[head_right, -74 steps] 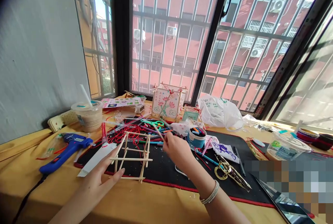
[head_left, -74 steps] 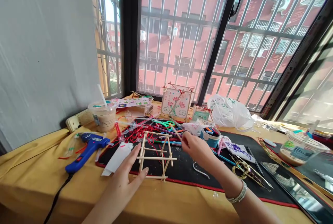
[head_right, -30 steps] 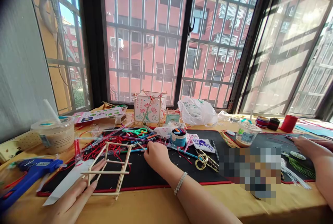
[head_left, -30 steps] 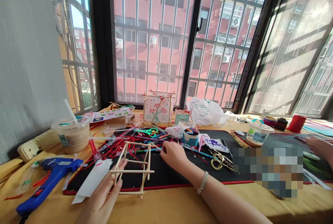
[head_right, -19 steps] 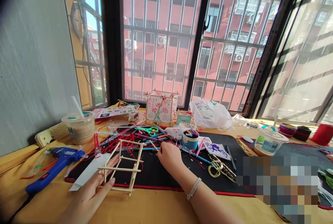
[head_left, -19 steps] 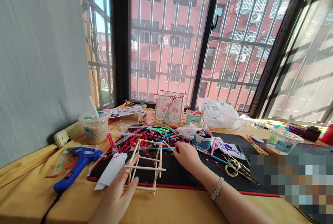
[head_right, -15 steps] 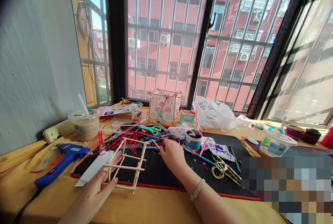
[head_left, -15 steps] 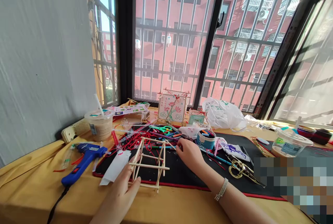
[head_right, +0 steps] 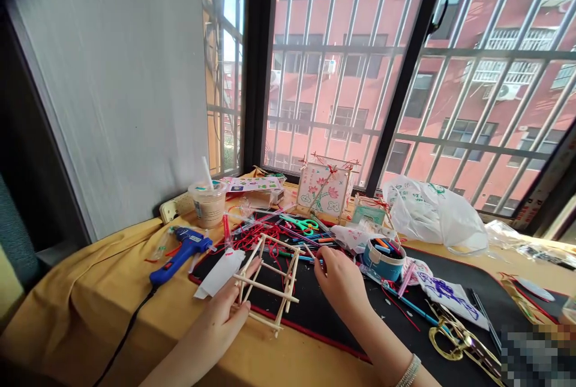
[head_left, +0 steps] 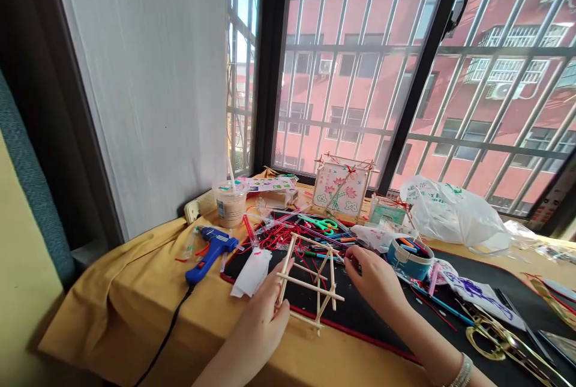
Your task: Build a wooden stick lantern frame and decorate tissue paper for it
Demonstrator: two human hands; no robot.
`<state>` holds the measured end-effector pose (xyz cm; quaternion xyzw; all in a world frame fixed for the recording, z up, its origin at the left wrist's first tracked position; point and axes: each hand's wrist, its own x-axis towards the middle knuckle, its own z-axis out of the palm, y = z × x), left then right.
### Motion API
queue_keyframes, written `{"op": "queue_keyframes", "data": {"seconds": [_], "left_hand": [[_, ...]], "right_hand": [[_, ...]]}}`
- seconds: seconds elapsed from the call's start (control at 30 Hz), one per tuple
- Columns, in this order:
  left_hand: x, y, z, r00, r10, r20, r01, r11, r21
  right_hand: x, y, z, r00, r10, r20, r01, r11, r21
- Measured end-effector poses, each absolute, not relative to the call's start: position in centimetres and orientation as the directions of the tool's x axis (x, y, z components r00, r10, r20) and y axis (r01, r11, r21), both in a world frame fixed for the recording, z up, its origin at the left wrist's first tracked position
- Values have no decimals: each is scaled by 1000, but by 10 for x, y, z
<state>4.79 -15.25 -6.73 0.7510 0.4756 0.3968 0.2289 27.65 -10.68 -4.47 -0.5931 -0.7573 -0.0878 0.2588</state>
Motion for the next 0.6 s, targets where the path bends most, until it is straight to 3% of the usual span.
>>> {"op": "queue_keyframes", "data": {"seconds": [0.37, 0.5, 0.6], "left_hand": [[48, -154, -66, 227, 883, 411, 464, -469, 752], [47, -154, -66, 238, 887, 396, 466, -462, 755], [47, -155, -66, 262, 890, 373, 483, -455, 748]], "right_hand": [[280, -103, -50, -184, 822, 539, 940, 306, -147], [282, -109, -37, -155, 767, 623, 932, 323, -166], [276, -136, -17, -77, 655, 752, 889, 387, -246]]}}
